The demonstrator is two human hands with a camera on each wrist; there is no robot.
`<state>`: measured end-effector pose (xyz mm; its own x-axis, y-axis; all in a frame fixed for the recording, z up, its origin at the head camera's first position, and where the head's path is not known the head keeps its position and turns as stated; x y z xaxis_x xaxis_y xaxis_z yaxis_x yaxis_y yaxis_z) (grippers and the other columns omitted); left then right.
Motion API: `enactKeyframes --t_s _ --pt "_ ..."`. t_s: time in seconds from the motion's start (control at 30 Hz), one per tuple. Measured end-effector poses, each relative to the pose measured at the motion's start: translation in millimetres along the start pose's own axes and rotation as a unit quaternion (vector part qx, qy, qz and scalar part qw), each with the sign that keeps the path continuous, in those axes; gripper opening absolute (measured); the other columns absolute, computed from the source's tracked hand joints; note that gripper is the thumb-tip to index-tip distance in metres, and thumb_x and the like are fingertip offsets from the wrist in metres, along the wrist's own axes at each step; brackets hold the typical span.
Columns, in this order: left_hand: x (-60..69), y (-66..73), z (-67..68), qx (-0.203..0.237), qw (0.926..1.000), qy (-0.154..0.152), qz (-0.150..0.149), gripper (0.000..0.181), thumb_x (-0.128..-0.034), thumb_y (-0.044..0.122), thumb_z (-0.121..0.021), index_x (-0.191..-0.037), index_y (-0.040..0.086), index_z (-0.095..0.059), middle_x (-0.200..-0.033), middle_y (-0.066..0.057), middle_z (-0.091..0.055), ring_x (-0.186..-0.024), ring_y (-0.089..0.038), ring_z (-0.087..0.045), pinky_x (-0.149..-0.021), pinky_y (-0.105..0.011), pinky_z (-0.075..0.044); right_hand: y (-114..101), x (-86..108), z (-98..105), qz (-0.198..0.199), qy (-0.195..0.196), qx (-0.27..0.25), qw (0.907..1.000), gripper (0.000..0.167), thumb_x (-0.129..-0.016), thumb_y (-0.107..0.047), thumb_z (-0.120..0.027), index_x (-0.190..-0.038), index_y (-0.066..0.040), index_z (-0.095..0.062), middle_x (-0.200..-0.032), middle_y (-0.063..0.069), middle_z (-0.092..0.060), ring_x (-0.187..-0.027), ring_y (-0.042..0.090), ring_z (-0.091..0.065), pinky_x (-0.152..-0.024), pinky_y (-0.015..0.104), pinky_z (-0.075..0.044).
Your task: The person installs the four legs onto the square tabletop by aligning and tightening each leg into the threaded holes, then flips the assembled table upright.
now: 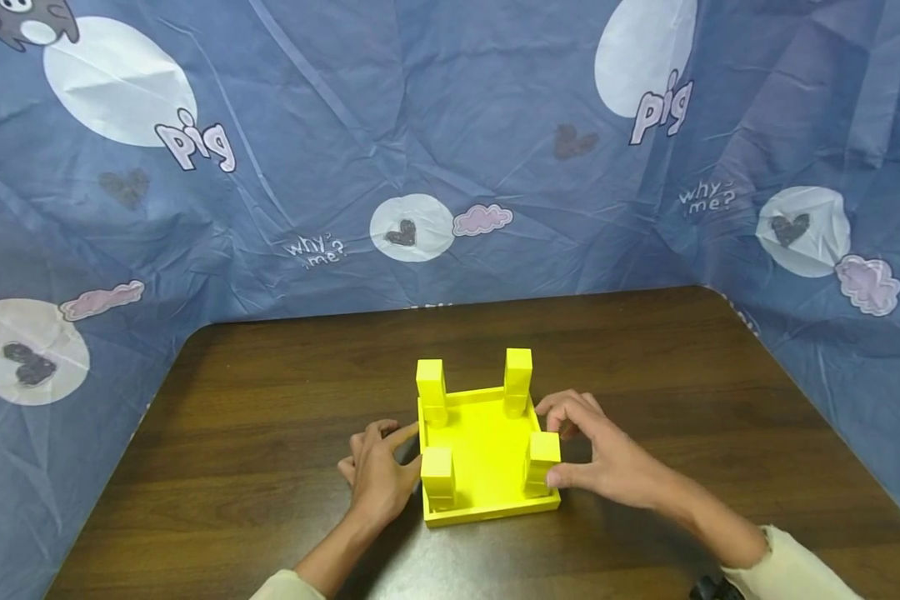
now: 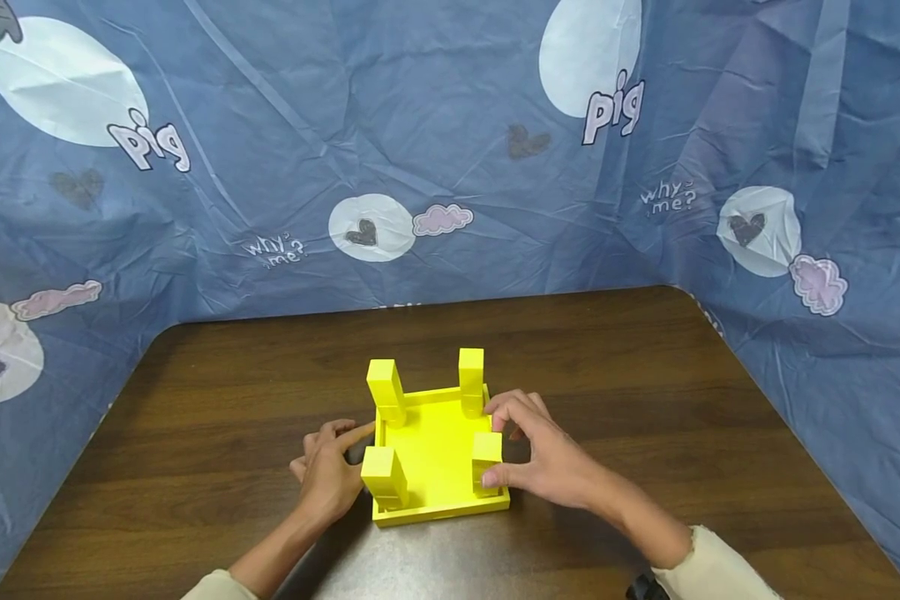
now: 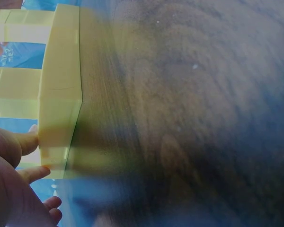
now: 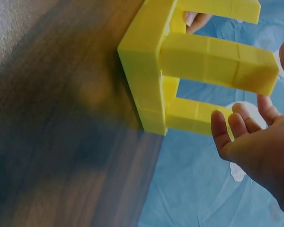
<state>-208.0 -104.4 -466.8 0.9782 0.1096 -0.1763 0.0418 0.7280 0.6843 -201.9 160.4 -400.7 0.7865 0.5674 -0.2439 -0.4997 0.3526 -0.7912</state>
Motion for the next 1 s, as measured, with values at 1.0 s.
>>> enactKeyframes --t_s 1.0 --pt "-0.4 -2.0 -1.4 -0.002 1.0000 -0.002 0.003 0.036 -0.0809 0.019 -0.078 -0.116 0.012 -0.072 -0.122 -0.015 -0.056 -0.112 -0.038 -0.041 -0.079 -0.052 -0.019 -4.4 -3.0 1.8 0.013 -0.062 0.022 0.9977 0.067 -0.080 -0.018 -0.078 -0.140 -0.027 -0.048 -0.150 -0.002 -0.033 -0.132 0.028 -0.026 -0.095 0.063 -0.032"
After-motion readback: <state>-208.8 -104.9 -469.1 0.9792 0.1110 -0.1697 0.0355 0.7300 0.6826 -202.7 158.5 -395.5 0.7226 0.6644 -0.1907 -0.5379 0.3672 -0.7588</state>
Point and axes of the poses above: each hand's wrist, its own x-axis away from the middle knuckle, its own z-axis out of the back of the hand, y = z × x, the point moved 7 cm from there along -x, towards the middle knuckle
